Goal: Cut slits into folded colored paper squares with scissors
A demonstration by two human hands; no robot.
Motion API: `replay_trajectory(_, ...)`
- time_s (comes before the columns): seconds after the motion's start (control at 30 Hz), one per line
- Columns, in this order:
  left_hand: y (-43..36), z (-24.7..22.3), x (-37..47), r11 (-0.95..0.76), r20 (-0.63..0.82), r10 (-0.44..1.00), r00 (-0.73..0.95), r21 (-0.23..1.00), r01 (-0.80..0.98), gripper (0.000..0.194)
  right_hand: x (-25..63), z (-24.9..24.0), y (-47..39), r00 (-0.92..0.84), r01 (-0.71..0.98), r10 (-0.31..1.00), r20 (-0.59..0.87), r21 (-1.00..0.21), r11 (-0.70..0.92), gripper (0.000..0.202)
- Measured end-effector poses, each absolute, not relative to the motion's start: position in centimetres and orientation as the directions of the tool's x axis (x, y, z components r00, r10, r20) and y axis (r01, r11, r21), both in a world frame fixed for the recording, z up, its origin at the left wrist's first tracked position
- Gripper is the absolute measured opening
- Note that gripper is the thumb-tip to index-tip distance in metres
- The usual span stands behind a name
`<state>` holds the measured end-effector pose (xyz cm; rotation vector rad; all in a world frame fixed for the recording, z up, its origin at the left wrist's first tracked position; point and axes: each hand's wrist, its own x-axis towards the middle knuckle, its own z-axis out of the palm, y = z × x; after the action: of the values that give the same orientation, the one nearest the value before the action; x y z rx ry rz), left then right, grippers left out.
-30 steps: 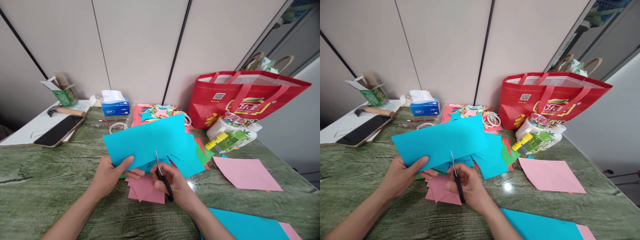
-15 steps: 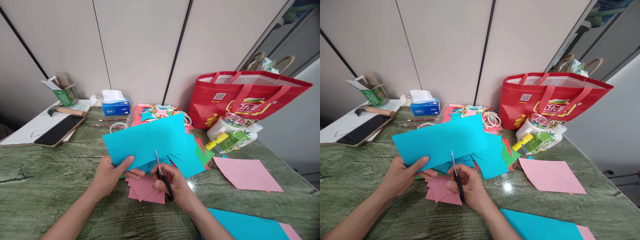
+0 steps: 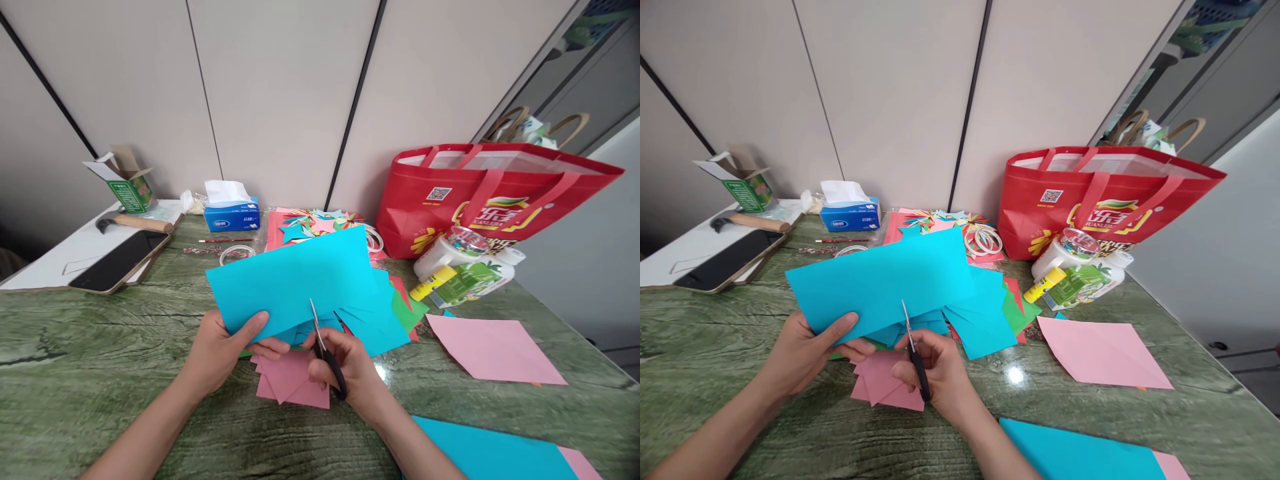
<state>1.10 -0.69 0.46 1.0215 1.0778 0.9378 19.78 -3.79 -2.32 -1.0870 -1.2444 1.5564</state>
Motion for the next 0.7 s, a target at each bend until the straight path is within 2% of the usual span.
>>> replay_trajectory(0.2, -0.71, 0.7, 1.17, 0.268, -0.238, 0.944, 0.23, 0.957, -0.11, 0.02, 19.81, -2.46, -3.71, -0.274, -0.123, 0.952, -0.136, -0.977, -0.174, 0.035)
replay_trajectory(0.37, -0.81, 0.47, 1.18, 0.273, -0.24, 0.93, 0.279, 0.958, -0.086, 0.021, 19.77, -2.42, -3.62, -0.29, -0.213, 0.953, -0.088, -0.965, -0.153, 0.04)
replay_trajectory(0.7, -0.75, 0.6, 1.38, 0.298, -0.266, 0.923, 0.279, 0.951, -0.078, 0.023, 19.78, -2.2, -3.75, -0.311, -0.201, 0.947, -0.077, -0.969, -0.145, 0.041)
